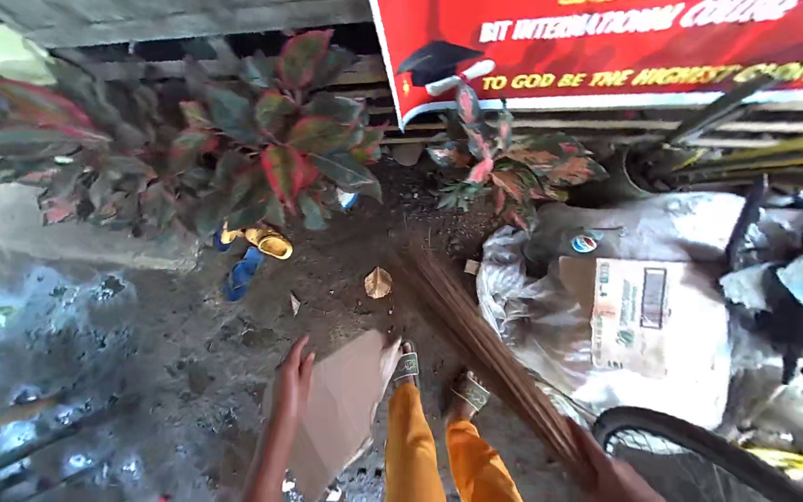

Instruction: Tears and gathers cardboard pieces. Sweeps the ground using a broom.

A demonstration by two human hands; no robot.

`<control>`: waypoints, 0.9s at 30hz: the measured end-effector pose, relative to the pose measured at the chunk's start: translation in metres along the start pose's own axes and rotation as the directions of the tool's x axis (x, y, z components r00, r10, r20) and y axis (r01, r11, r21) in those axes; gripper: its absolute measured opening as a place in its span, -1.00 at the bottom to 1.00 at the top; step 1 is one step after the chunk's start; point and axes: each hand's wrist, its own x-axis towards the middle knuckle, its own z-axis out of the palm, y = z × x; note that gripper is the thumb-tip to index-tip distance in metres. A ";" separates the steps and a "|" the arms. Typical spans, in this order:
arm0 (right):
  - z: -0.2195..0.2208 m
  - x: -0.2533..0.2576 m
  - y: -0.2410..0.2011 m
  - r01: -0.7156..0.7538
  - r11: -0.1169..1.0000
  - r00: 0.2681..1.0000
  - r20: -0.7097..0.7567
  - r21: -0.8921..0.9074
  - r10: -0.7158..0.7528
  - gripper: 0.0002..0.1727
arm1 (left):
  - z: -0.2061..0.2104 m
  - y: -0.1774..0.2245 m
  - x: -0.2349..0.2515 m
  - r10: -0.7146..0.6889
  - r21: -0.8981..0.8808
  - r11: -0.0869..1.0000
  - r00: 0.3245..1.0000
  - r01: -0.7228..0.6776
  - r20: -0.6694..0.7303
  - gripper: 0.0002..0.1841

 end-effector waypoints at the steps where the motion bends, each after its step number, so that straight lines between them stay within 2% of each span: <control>1: -0.014 0.024 -0.024 0.009 1.000 0.999 -0.046 -0.016 -0.010 0.26 | -0.004 -0.029 -0.020 -0.085 -0.021 0.996 0.996 0.086 0.019 -0.52; 3: -0.046 0.080 -0.087 0.027 0.998 0.989 -0.141 -0.057 -0.035 0.26 | 0.004 -0.079 -0.056 -0.203 -0.051 0.977 0.977 0.206 0.062 -0.53; 6: -0.076 0.170 -0.191 -0.021 0.990 0.974 -0.225 -0.142 -0.011 0.16 | 0.037 -0.142 -0.092 -0.279 -0.108 0.952 0.956 0.288 0.090 -0.55; 8: -0.068 0.220 -0.245 -0.080 0.980 0.973 -0.230 -0.182 0.037 0.15 | 0.058 -0.168 -0.098 -0.326 -0.144 0.928 0.936 0.343 0.130 -0.54; 10: -0.032 0.242 -0.287 -0.110 0.961 0.985 -0.155 -0.252 0.072 0.15 | 0.070 -0.184 -0.092 -0.339 -0.230 0.900 0.927 0.369 0.161 -0.43; 11: -0.005 0.240 -0.297 -0.116 0.947 0.991 -0.093 -0.299 0.092 0.12 | 0.068 -0.184 -0.089 -0.322 -0.258 0.890 0.919 0.376 0.228 -0.34; 13: 0.043 0.204 -0.307 -0.117 0.942 0.992 0.013 -0.314 0.128 0.15 | 0.054 -0.174 -0.079 -0.228 -0.303 0.874 0.873 0.379 0.431 -0.25; 14: 0.061 0.176 -0.313 -0.115 0.955 0.990 0.042 -0.273 0.131 0.15 | 0.042 -0.163 -0.068 -0.149 -0.333 0.872 0.842 0.359 0.519 -0.28; 16: 0.092 0.119 -0.319 -0.092 0.971 0.991 0.071 -0.221 0.110 0.14 | 0.033 -0.143 -0.053 0.025 -0.463 0.829 0.806 0.314 0.591 -0.32; 19: 0.126 0.053 -0.341 -0.031 0.947 0.989 0.128 -0.318 0.076 0.05 | 0.034 -0.115 -0.043 0.121 -0.624 0.648 0.750 0.436 0.650 -0.23; 21: 0.143 0.042 -0.350 0.033 0.923 0.975 0.215 -0.383 0.054 0.06 | 0.033 -0.108 -0.042 0.114 -0.692 0.476 0.742 0.543 0.660 -0.27; 22: 0.142 0.047 -0.359 0.107 0.912 0.951 0.307 -0.395 0.021 0.02 | 0.029 -0.108 -0.043 0.091 -0.727 0.366 0.755 0.581 0.649 -0.29; 24: 0.129 0.080 -0.379 0.346 0.862 0.847 0.519 -0.371 -0.116 -0.25 | 0.029 -0.115 -0.045 -0.003 -0.822 0.105 0.826 0.560 0.563 -0.35; 26: 0.110 0.134 -0.421 0.574 0.681 0.753 0.619 -0.454 -0.222 -0.52 | 0.035 -0.123 -0.044 -0.157 -0.865 -0.172 0.853 0.472 0.497 -0.41; 27: 0.103 0.164 -0.454 0.633 0.557 0.754 0.591 -0.537 -0.287 -0.55 | 0.038 -0.130 -0.041 -0.239 -0.871 -0.233 0.843 0.433 0.483 -0.43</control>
